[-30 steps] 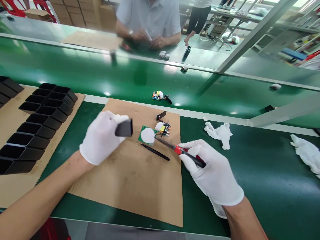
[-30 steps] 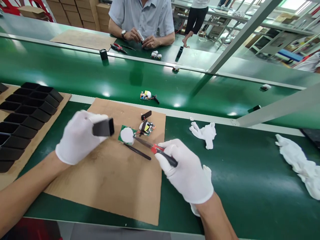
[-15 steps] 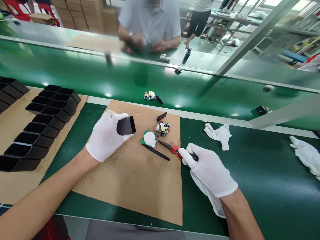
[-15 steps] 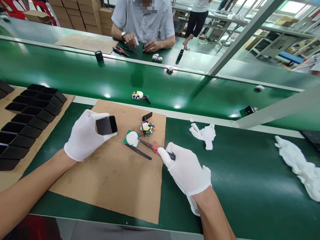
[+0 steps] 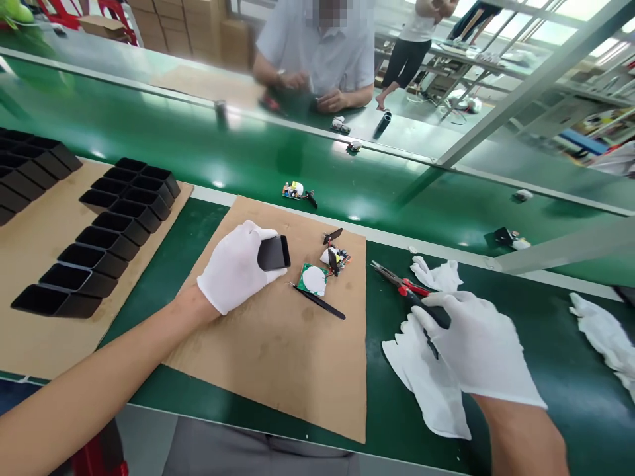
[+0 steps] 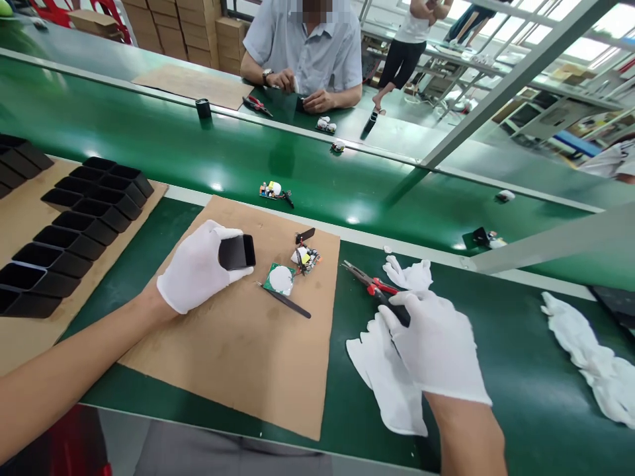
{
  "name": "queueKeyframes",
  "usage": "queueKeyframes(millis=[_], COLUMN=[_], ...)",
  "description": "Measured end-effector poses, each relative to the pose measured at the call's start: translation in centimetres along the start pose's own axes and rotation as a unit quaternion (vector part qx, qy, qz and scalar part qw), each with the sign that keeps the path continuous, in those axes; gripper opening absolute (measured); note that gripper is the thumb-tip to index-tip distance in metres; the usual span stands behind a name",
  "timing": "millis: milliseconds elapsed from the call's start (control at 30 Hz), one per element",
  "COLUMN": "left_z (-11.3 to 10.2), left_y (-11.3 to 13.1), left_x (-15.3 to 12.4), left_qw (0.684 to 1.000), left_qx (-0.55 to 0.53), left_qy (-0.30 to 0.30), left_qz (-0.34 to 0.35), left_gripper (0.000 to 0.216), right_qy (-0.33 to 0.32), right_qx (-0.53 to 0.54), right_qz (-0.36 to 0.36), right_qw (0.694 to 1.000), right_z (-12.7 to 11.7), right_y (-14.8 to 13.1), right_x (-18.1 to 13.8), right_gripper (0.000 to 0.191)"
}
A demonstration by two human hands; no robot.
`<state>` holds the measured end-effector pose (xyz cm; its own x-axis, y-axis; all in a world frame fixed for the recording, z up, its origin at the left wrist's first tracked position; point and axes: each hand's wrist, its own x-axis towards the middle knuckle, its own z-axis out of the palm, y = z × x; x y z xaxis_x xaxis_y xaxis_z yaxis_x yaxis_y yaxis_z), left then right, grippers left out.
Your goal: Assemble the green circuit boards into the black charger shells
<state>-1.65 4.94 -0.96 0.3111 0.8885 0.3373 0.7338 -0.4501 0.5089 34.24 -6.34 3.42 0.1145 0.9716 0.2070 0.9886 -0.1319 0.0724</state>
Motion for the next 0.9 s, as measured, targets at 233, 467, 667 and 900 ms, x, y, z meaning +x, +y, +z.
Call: queueKeyframes(millis=[233, 467, 667, 900], left_z=[0.4, 0.2, 0.2, -1.1], left_y=[-0.2, -0.1, -0.3, -1.7], left_x=[-0.2, 0.1, 0.2, 1.1], left_qw=[0.998, 0.999, 0.988, 0.99], left_qx=[-0.023, -0.033, -0.103, 0.004], left_qy=[0.032, 0.027, 0.03, 0.065], left_qz=[0.038, -0.008, -0.112, -0.128], left_gripper=[0.048, 0.054, 0.049, 0.05], right_qy=[-0.101, -0.047, 0.022, 0.121], right_qx=[0.17, 0.206, 0.225, 0.267], right_qz=[0.018, -0.119, -0.1, -0.106], right_qw=[0.98, 0.97, 0.969, 0.95], right_z=[-0.9, 1.8, 2.8, -2.2], right_y=[-11.1, -13.9, -14.9, -15.3], right_x=[-0.7, 3.8, 3.8, 3.6], right_gripper=[0.032, 0.021, 0.027, 0.023])
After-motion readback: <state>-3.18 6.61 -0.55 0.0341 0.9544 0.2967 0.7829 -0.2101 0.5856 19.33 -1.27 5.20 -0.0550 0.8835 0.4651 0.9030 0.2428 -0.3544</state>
